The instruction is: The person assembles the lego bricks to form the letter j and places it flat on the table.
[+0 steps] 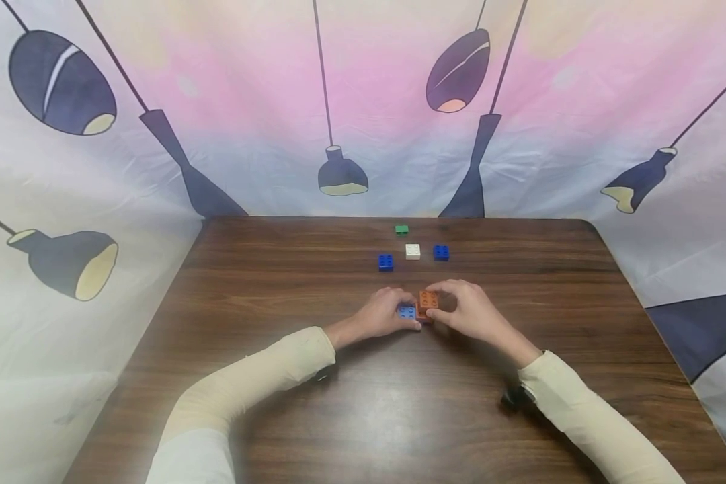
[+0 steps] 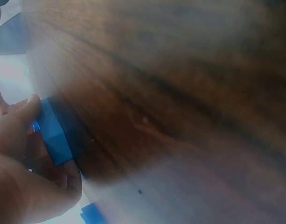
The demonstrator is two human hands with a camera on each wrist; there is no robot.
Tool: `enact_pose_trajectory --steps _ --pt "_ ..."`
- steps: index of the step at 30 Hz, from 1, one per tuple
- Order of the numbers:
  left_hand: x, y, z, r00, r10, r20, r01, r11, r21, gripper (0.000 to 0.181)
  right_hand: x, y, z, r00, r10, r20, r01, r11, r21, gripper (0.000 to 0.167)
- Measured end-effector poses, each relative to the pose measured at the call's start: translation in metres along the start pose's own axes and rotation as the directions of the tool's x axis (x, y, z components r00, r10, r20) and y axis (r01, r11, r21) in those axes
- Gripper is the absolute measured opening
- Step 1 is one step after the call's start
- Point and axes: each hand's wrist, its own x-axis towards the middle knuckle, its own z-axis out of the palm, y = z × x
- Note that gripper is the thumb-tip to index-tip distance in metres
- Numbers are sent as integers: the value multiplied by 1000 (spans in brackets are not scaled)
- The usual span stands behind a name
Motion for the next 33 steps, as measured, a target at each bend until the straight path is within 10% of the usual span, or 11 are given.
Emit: enact_pose_trajectory --steps 33 --pt "1 -2 2 1000 -6 1 6 1000 -8 49 1 1 5 999 -32 26 31 999 9 35"
